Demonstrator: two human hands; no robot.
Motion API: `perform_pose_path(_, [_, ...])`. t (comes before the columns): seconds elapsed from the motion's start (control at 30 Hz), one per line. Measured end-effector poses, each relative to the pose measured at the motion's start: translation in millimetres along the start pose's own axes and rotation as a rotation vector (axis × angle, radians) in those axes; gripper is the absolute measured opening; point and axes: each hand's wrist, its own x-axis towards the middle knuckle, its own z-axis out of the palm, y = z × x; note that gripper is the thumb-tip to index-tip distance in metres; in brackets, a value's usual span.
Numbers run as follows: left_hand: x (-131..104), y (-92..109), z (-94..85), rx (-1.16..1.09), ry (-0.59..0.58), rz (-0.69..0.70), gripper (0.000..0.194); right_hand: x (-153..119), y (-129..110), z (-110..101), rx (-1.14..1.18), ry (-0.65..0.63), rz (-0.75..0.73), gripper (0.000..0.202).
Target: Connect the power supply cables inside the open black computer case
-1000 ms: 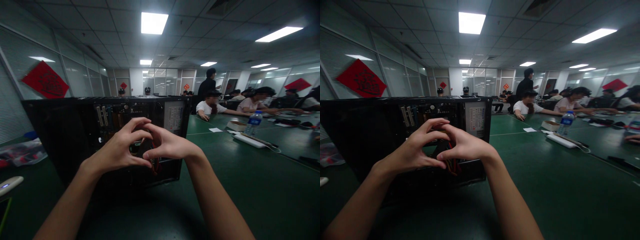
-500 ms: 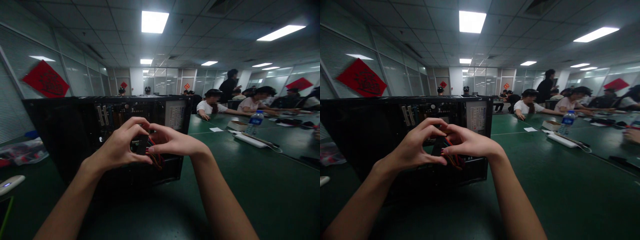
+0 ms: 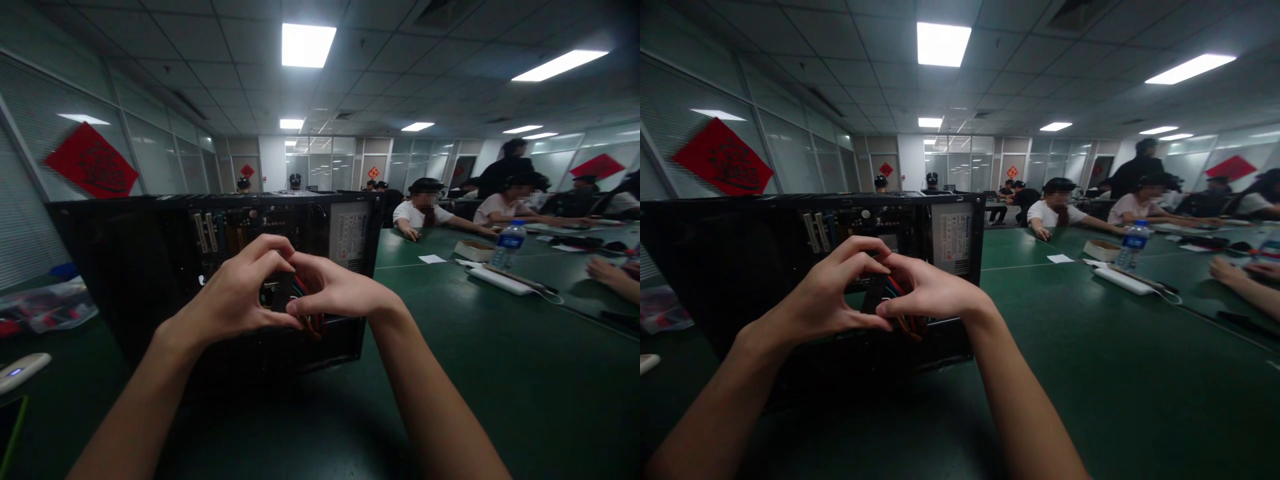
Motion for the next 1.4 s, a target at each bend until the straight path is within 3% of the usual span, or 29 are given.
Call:
perform_pose_path(0.7, [2.9,0.4,1.8,0.068,-0.014,0.004,0.041,4.7,6.4,8.4,-0.207,0.116,0.107,0.034])
perform_pose_path(0.97, [1.4,-0.2,1.6,0.068,-0.029,0.0,0.046,5.9,8.2,5.7,-0.12,0.053,0.039,0.041])
perform_pose_path(1.4, [3.3,2.0,8.3,0.054,-0.061,0.01,0.047,1.0,4.9,0.1,-0.117,0.021,0.085,0.033])
